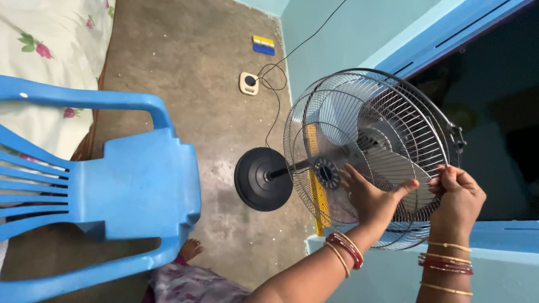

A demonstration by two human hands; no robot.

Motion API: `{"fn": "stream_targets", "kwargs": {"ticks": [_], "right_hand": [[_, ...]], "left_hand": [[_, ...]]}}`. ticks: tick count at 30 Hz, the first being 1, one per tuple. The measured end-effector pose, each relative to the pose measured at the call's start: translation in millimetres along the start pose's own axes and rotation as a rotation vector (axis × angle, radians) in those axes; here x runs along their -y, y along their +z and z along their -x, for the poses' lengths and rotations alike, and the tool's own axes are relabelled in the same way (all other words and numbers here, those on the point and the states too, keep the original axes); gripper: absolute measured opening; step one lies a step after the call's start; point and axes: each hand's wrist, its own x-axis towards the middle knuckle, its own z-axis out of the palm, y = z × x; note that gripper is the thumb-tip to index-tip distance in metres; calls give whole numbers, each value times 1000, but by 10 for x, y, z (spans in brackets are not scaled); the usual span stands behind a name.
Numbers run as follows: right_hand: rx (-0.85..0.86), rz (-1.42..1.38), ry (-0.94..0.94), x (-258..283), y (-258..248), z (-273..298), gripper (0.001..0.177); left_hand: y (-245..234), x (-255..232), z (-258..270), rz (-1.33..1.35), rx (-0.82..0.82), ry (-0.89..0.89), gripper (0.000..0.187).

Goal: The person assembles a stand fan by attaching the rear grill, tightening a securing ring, placing the fan blade onto the motor shaft, and then fitting the front grill.

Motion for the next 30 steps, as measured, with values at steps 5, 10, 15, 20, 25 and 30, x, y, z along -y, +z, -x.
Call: {"fn": "stream_targets", "kwargs": {"ticks": [5,10,15,20,25,30], "right_hand": [[42,-63,-40,5,76,-141,18],[38,-58,-59,-89,61,-153,19],[9,-91,-62,-255,61,-220,18],[-5,-95,-77,-404,-5,-275,20],[-40,-117,-83,-438,-22,-249,19],[-73,-154,-79,-540,-7,-206,17]], "left_hand": [[62,-150,-100,15,12,-31,161],[115,-145,-175,66,12,-43,161],[142,-204,-244,109,53,-82,163],[166,-202,-232,104,72,-108,162],[209,-210,-263,32,76,-101,162],[191,-313,-421,-16,5,-38,163]]}}
